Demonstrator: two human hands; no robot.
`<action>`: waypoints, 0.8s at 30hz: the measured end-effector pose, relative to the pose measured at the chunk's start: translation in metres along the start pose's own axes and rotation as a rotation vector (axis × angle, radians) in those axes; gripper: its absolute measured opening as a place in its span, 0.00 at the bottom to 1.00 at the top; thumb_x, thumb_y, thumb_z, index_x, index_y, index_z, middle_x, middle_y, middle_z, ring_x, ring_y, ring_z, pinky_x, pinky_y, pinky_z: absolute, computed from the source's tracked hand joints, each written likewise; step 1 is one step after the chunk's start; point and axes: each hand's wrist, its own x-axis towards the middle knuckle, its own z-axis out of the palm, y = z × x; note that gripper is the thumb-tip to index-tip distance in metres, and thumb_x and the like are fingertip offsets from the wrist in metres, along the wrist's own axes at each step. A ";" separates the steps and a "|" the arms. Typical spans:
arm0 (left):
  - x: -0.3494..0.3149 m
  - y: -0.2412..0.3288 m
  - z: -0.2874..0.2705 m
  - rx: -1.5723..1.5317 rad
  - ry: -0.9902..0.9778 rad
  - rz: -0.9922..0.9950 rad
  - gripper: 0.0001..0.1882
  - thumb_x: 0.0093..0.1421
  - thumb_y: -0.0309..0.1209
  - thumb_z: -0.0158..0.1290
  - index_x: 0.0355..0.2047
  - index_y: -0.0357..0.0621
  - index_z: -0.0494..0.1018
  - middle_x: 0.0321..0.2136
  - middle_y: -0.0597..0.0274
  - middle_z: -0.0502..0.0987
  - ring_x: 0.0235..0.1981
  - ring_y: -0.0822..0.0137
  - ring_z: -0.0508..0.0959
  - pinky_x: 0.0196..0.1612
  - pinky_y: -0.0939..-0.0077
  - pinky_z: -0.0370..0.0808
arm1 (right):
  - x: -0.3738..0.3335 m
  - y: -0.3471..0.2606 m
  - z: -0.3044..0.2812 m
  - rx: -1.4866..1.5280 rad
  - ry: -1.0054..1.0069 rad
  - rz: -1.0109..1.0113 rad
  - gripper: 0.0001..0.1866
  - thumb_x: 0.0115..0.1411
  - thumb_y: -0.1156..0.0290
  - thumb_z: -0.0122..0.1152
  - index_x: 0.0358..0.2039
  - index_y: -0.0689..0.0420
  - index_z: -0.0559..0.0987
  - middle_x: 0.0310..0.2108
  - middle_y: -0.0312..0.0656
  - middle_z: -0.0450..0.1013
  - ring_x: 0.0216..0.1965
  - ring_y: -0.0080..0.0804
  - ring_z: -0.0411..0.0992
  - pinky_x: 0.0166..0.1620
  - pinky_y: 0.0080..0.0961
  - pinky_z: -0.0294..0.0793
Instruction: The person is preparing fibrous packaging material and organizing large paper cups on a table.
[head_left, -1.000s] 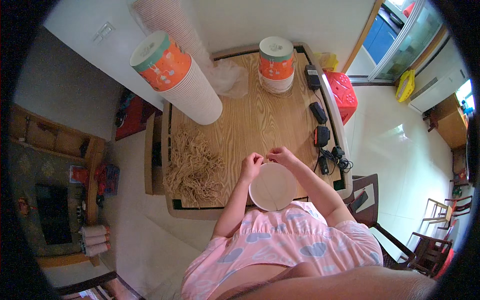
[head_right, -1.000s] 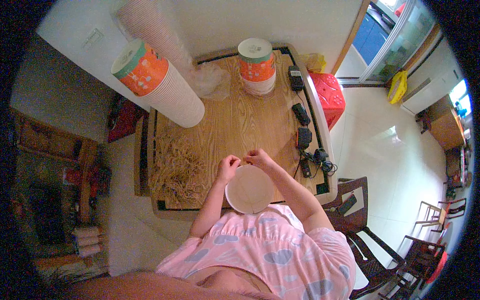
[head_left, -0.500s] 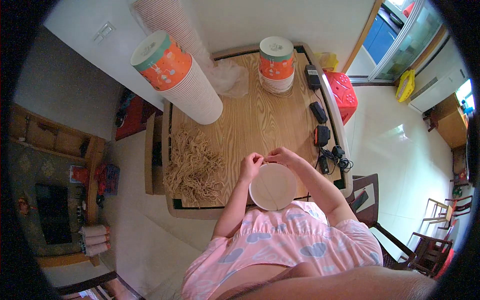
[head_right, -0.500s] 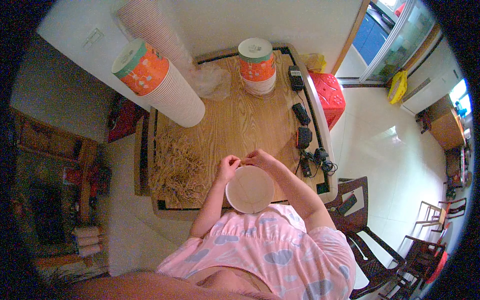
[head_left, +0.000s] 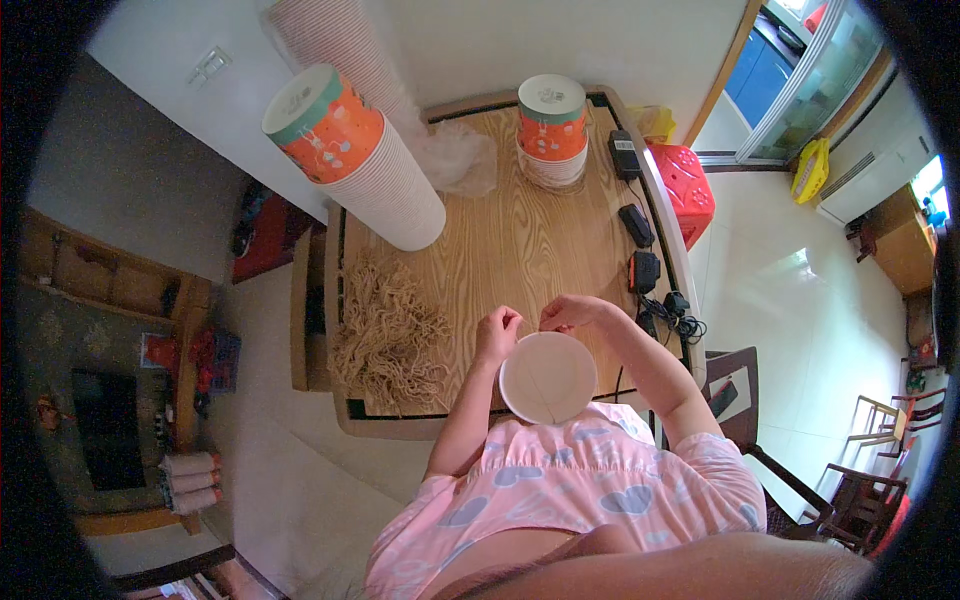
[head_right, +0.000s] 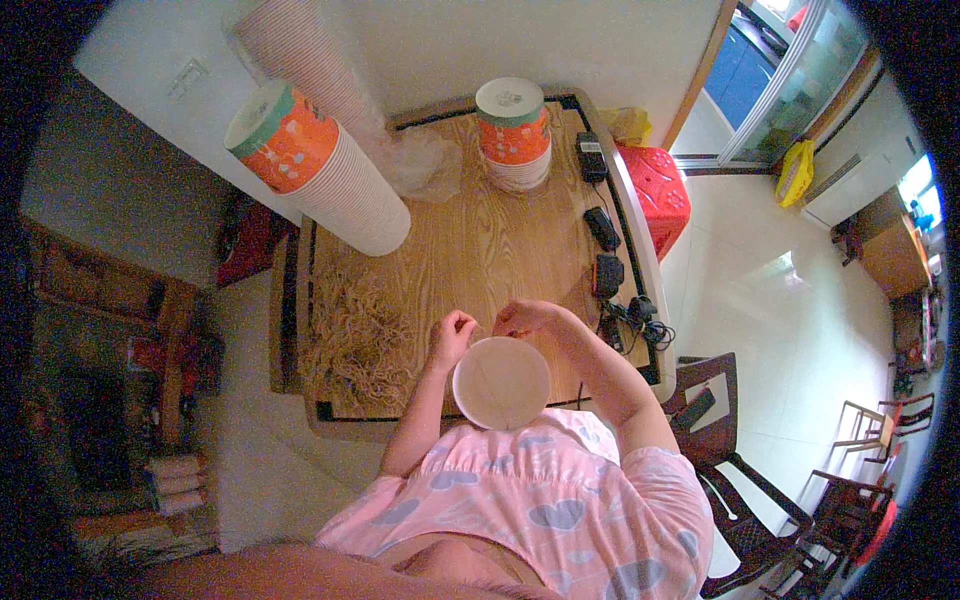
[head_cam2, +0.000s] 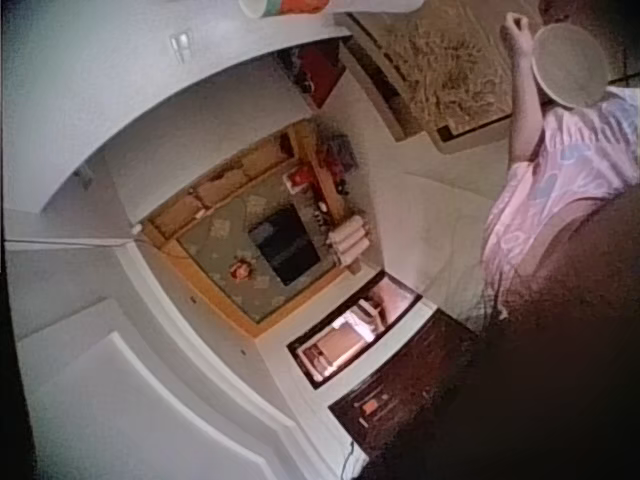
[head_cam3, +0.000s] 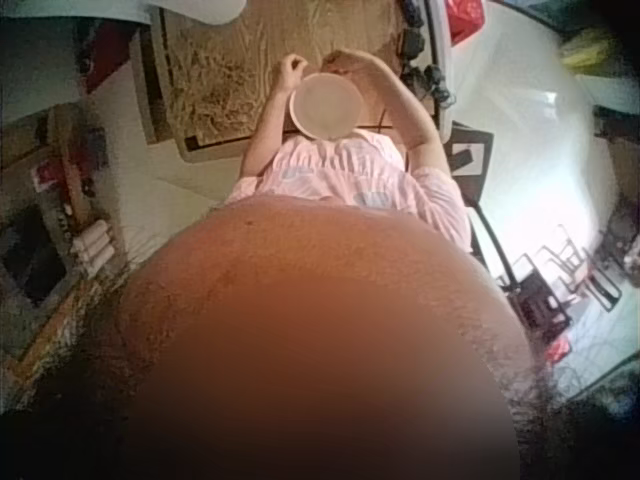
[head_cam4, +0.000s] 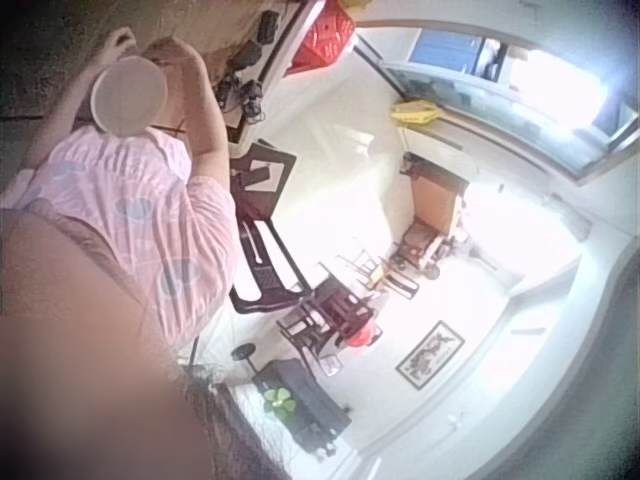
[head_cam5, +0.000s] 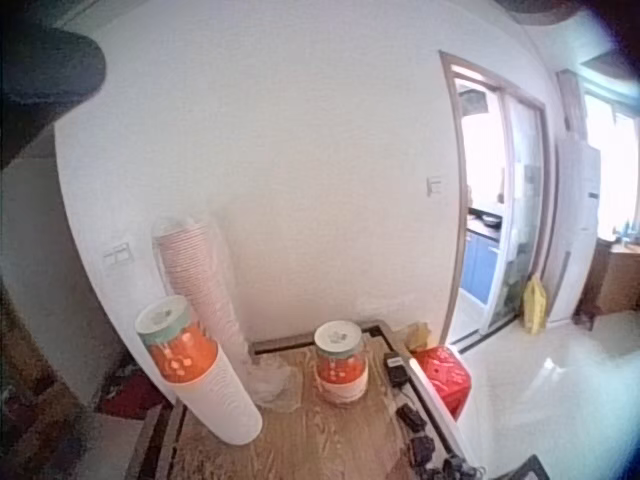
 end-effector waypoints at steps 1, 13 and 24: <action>0.001 -0.003 0.000 -0.034 -0.010 0.030 0.02 0.50 0.24 0.50 0.24 0.38 0.69 0.19 0.66 0.72 0.20 0.76 0.70 0.25 0.81 0.67 | 0.000 0.001 0.001 0.000 0.000 -0.001 0.07 0.48 0.65 0.57 0.25 0.54 0.78 0.20 0.30 0.71 0.21 0.17 0.65 0.22 0.17 0.65; -0.004 0.057 -0.029 -0.200 -0.429 -0.150 0.07 0.52 0.28 0.51 0.29 0.36 0.74 0.23 0.64 0.75 0.25 0.77 0.73 0.30 0.82 0.70 | -0.035 -0.023 0.031 0.099 0.353 -0.270 0.07 0.53 0.70 0.53 0.26 0.60 0.74 0.21 0.31 0.69 0.24 0.17 0.65 0.27 0.16 0.65; -0.030 0.095 -0.046 -0.379 -0.329 -0.009 0.05 0.49 0.24 0.54 0.27 0.36 0.74 0.23 0.65 0.75 0.26 0.78 0.73 0.30 0.85 0.70 | -0.085 -0.078 0.059 -0.164 0.617 -0.324 0.07 0.50 0.70 0.57 0.26 0.61 0.74 0.19 0.38 0.69 0.23 0.20 0.63 0.26 0.20 0.65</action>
